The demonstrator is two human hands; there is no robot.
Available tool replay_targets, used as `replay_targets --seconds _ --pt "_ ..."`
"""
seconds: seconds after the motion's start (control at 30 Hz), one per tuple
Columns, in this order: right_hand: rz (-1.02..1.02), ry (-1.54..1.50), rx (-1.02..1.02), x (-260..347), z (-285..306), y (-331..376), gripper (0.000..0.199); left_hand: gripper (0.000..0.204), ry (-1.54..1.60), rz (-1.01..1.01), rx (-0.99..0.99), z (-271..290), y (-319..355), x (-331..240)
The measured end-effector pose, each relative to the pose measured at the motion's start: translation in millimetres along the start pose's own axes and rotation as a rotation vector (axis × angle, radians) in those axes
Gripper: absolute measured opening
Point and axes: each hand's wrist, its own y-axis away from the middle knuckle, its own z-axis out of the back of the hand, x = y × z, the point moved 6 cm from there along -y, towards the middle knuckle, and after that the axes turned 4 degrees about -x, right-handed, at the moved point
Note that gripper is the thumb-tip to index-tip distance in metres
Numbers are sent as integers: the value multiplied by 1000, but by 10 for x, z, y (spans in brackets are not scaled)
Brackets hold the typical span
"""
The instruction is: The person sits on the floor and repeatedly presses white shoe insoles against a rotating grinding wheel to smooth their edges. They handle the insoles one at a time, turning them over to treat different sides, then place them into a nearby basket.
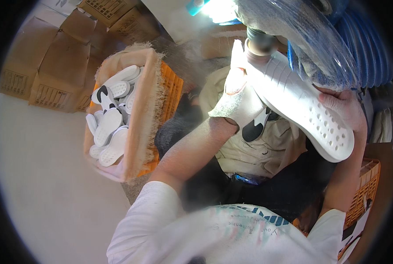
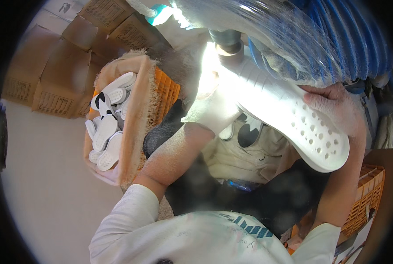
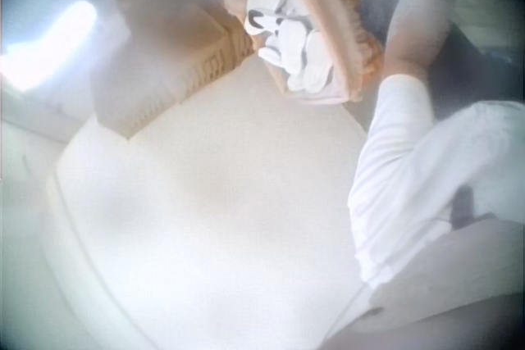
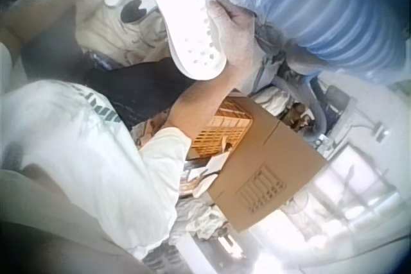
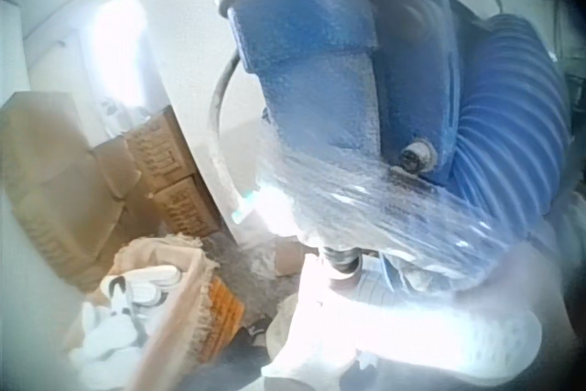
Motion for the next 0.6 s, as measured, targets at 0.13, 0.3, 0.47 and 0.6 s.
replay_targets --seconds 0.13,0.3,0.47,0.6 --pt "-12 8 -81 -79 -121 81 39 35 -129 -54 -18 37 16 -13" --pt "-36 -76 -181 -125 -268 96 39 34 -598 -214 -56 66 12 -58" --pt "74 -64 -343 -256 -316 -65 36 32 -1351 -449 -29 -23 112 -173" --pt "325 224 -396 -347 -314 -311 25 30 -1302 -467 -70 14 186 -231"
